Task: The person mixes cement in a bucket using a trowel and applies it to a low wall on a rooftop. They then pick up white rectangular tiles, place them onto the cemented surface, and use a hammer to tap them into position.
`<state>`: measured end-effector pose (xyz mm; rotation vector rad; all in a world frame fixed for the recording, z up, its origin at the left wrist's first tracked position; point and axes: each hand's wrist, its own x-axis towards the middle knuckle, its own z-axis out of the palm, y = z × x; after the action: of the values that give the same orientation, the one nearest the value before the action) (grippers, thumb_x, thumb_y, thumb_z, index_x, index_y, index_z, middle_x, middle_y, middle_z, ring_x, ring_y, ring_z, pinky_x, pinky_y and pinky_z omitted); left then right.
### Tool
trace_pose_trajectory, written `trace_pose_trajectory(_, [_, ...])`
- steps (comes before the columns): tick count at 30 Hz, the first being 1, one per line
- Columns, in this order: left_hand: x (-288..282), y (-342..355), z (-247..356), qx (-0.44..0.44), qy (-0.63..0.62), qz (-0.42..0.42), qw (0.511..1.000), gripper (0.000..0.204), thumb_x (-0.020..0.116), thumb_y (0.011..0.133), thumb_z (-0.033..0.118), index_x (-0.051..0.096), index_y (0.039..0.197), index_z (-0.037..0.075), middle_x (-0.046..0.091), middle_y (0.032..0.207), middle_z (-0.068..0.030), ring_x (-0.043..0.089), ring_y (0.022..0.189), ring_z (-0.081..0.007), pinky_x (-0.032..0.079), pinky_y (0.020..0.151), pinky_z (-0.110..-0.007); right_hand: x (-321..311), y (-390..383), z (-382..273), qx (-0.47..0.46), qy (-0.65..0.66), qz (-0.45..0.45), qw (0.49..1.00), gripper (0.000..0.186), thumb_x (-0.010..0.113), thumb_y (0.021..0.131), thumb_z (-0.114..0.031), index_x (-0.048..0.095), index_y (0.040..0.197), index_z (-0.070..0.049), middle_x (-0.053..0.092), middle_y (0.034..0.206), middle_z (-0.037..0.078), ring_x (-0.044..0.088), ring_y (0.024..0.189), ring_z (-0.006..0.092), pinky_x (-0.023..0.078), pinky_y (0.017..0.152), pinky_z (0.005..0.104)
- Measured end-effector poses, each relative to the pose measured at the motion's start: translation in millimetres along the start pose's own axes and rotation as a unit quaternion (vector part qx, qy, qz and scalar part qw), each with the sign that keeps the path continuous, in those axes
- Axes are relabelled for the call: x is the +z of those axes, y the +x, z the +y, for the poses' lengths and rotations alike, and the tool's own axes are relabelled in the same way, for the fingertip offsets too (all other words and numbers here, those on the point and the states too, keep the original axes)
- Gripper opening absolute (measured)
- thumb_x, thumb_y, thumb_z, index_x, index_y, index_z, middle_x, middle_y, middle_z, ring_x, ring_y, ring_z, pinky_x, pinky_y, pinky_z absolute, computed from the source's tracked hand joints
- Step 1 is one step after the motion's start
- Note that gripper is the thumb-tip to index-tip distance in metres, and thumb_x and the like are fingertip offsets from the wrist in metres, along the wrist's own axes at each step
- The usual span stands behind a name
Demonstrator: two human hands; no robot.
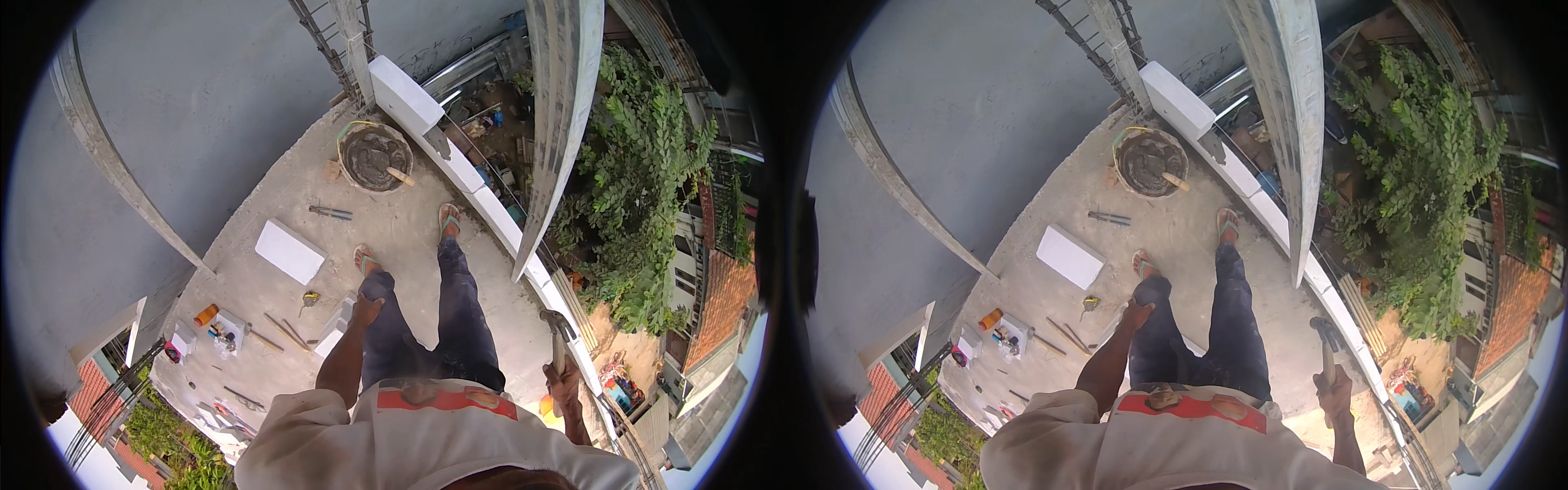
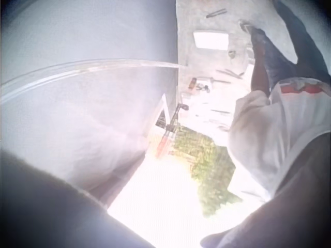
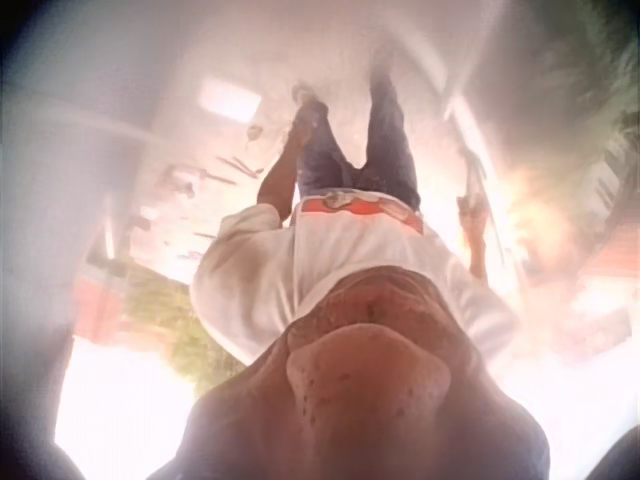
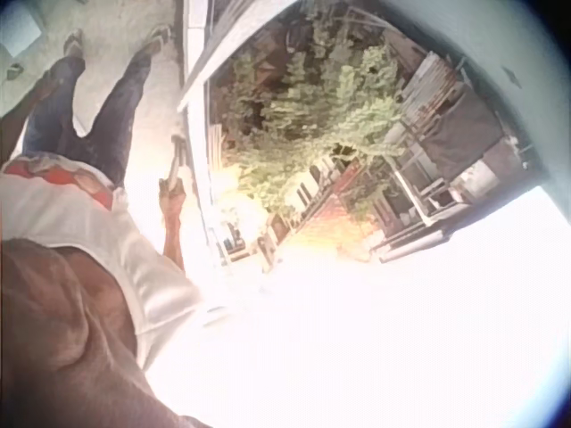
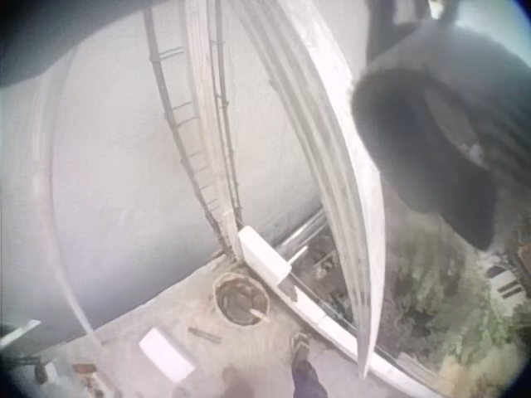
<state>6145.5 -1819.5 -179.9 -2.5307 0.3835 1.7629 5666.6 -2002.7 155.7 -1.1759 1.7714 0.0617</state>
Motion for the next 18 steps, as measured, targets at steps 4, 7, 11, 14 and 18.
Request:
trace_pose_trajectory(4, [1, -36, 26, -0.1, 0.019, -0.021, 0.995, 0.105, 0.077, 0.088, 0.047, 0.023, 0.16, -0.008, 0.041, 0.158, -0.0319, 0.046, 0.143, -0.049, 0.042, 0.116, -0.056, 100, 32, -14, 0.104, -0.068, -0.141, 0.982, 0.023, 0.078, 0.093, -0.017, 0.058, 0.092, -0.005, 0.056, 0.063, 0.001, 0.052, 0.047, 0.0096, 0.042, 0.042, 0.0291])
trace_pose_trajectory(7, [36, -28, 20, -0.121, 0.039, 0.022, 0.992, 0.104, 0.078, 0.088, 0.046, 0.023, 0.16, -0.004, 0.043, 0.155, -0.0296, 0.049, 0.141, -0.0472, 0.043, 0.113, -0.058, 189, 112, -20, 0.065, -0.035, -0.2, 0.977, 0.023, 0.076, 0.096, -0.021, 0.06, 0.096, -0.005, 0.059, 0.067, 0.002, 0.055, 0.051, 0.01, 0.044, 0.044, 0.0299])
trace_pose_trajectory(11, [76, 11, 0, -0.018, 0.04, 0.113, 0.993, 0.084, 0.079, 0.088, 0.034, 0.039, 0.152, -0.003, 0.049, 0.15, -0.0274, 0.054, 0.133, -0.0485, 0.045, 0.111, -0.059, 289, 225, -85, -0.003, 0.096, -0.192, 0.977, 0.023, 0.07, 0.102, -0.023, 0.057, 0.1, -0.004, 0.055, 0.067, 0.001, 0.05, 0.046, 0.0098, 0.043, 0.042, 0.0291])
trace_pose_trajectory(14, [90, 83, 8, 0.185, -0.099, 0.214, 0.954, 0.067, 0.077, 0.089, 0.014, 0.048, 0.147, -0.003, 0.052, 0.147, -0.027, 0.052, 0.135, -0.0474, 0.046, 0.111, -0.054, 335, 300, -143, -0.126, 0.154, -0.119, 0.973, 0.03, 0.068, 0.105, -0.029, 0.057, 0.11, -0.002, 0.055, 0.069, 0.002, 0.05, 0.045, 0.0095, 0.042, 0.041, 0.0291])
trace_pose_trajectory(18, [-34, 172, 190, 0.4, -0.143, 0.296, 0.856, 0.059, 0.07, 0.093, 0.001, 0.051, 0.149, 0.002, 0.051, 0.152, -0.0215, 0.05, 0.138, -0.042, 0.044, 0.115, -0.05, 349, 405, -206, -0.244, 0.095, -0.01, 0.965, 0.038, 0.062, 0.108, -0.037, 0.055, 0.122, -0.002, 0.056, 0.07, 0.003, 0.053, 0.046, 0.0099, 0.044, 0.041, 0.0302])
